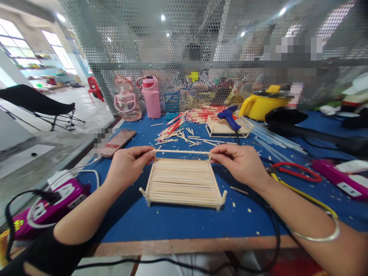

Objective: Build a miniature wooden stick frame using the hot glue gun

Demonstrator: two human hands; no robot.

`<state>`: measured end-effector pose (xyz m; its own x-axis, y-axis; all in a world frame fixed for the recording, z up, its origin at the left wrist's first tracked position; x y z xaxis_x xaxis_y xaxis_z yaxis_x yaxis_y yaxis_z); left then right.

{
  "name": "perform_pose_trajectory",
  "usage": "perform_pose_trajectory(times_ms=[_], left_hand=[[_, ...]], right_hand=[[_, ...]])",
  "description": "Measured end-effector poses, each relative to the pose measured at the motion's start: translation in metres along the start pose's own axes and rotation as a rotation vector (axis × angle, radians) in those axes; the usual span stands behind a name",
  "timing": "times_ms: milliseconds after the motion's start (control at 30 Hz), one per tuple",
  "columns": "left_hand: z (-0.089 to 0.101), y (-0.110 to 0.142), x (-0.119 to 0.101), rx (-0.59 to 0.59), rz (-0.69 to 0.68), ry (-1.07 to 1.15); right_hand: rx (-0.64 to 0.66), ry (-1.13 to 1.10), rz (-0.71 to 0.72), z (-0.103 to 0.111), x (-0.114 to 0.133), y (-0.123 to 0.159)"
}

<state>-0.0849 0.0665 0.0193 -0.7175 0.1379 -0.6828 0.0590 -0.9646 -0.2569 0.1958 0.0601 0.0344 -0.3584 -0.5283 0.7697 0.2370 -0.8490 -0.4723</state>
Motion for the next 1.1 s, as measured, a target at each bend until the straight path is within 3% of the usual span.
perform_pose_trajectory(times_ms=[167, 300, 533, 833, 1100], left_hand=[[-0.001, 0.0, 0.0, -0.002, -0.001, -0.002], [-0.002, -0.001, 0.001, 0.002, -0.011, -0.012], [-0.001, 0.0, 0.0, -0.021, 0.014, -0.034], [0.0, 0.0, -0.002, -0.026, -0.085, -0.085], [0.001, 0.001, -0.004, -0.061, -0.09, -0.131]], right_hand=[[0.004, 0.179, 0.131, 0.0, 0.011, 0.0], [-0.011, 0.169, 0.13, 0.001, 0.009, -0.001], [-0.048, 0.218, 0.256, 0.001, 0.015, 0.002], [-0.031, 0.276, 0.344, 0.002, 0.019, 0.003], [-0.009, 0.3, 0.369, 0.0, 0.021, 0.002]])
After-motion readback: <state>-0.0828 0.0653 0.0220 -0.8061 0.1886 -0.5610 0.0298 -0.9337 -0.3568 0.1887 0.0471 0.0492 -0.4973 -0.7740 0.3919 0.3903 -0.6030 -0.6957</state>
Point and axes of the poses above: each hand's wrist, its own y-axis away from the middle knuckle, its own z-axis out of the back of the hand, x = y × z, the point moved 6 cm from there along -y, towards the middle knuckle, and after that the axes turned 15 degrees about -y, right-handed, at the moved point
